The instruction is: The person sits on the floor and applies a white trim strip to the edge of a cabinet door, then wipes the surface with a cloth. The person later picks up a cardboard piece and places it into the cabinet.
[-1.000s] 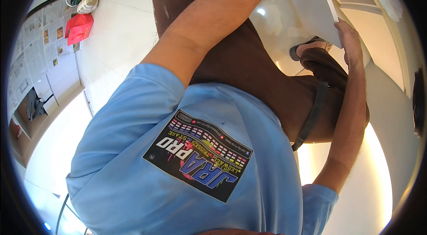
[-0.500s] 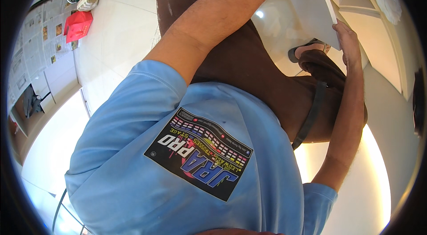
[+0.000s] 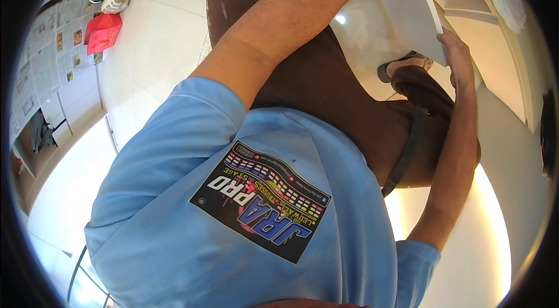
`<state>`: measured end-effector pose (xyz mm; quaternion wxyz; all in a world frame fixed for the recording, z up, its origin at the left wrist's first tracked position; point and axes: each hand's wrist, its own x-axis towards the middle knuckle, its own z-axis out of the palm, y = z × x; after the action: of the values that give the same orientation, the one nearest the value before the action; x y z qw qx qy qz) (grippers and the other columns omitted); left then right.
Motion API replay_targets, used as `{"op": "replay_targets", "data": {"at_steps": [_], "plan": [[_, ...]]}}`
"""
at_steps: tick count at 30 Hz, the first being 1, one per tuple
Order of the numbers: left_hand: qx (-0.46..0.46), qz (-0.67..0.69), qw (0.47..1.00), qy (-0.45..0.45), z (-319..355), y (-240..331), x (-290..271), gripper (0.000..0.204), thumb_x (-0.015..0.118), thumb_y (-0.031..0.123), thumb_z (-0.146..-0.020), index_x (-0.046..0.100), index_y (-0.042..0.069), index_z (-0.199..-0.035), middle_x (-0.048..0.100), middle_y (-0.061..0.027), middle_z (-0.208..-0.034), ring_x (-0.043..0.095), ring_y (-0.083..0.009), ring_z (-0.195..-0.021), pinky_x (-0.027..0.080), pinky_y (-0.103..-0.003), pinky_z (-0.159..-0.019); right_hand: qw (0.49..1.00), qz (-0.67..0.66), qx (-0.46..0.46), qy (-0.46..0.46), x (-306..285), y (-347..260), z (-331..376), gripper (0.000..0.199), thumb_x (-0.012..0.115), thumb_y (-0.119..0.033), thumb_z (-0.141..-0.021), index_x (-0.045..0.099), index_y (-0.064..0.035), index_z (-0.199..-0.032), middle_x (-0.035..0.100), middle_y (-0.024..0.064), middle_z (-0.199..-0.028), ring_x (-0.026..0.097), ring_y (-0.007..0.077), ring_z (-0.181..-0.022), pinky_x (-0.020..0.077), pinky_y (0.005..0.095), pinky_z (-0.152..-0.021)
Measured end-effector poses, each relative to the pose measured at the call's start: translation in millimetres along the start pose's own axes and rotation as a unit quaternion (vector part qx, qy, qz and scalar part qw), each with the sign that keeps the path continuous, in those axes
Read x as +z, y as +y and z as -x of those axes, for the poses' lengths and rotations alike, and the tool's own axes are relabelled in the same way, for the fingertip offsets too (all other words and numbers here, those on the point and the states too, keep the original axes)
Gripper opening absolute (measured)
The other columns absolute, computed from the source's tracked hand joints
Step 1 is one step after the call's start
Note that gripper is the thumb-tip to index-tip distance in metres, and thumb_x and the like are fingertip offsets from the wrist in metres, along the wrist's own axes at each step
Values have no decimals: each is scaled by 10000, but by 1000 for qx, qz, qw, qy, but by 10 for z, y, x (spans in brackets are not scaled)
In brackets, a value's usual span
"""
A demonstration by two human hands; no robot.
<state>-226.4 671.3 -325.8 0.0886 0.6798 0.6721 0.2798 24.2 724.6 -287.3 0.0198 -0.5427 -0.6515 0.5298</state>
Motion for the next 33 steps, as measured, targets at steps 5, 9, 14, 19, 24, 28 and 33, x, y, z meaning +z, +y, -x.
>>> {"op": "replay_targets", "data": {"at_steps": [5,9,14,19,24,28,33], "plan": [[5,5,1000,6,11,3,13,427,773,330,-690,658,159,-1064,541,-122,-1178,390,-400,-1249,411,-479,-971,999,23,-13,-30,8,-60,-117,472,577,-266,-801,623,7,-1183,646,130,-987,582,197,-892,433,290,-822],[6,5,1000,8,22,13,17,420,766,326,-697,656,157,-1066,539,-123,-1181,388,-404,-1249,408,-480,-974,999,20,4,-39,66,-108,-195,463,580,-266,-802,629,6,-1173,644,122,-990,582,189,-899,435,285,-821],[7,2,1000,13,9,-8,24,408,759,327,-702,659,157,-1060,537,-126,-1179,395,-403,-1242,411,-479,-971,1000,9,-15,-10,34,-38,-78,462,576,-259,-805,624,9,-1179,643,124,-1034,579,189,-906,430,284,-841],[17,6,1000,23,1,-26,43,395,760,319,-694,664,156,-1041,544,-130,-1159,407,-400,-1229,424,-472,-959,1000,12,-8,-16,-5,-53,-56,462,578,-251,-805,620,17,-1179,644,127,-1056,578,191,-915,429,288,-845],[18,7,999,40,19,-7,33,387,762,307,-690,665,153,-1031,549,-131,-1141,415,-401,-1220,429,-471,-952,999,23,-8,-35,56,-175,-204,456,580,-251,-806,625,19,-1171,643,128,-1058,582,190,-916,432,293,-835],[13,-3,1000,17,5,3,21,394,764,306,-690,665,153,-1039,546,-136,-1160,403,-403,-1238,423,-478,-958,1000,-2,-7,-25,61,-135,-161,455,580,-244,-806,623,10,-1181,644,127,-1031,588,189,-891,439,285,-822],[0,7,1000,19,0,8,40,403,760,310,-696,664,145,-1051,539,-144,-1185,395,-402,-1248,410,-482,-970,999,-32,4,-24,-14,-53,-57,452,571,-219,-815,610,-1,-1208,647,132,-1019,598,193,-903,443,278,-832]]}}
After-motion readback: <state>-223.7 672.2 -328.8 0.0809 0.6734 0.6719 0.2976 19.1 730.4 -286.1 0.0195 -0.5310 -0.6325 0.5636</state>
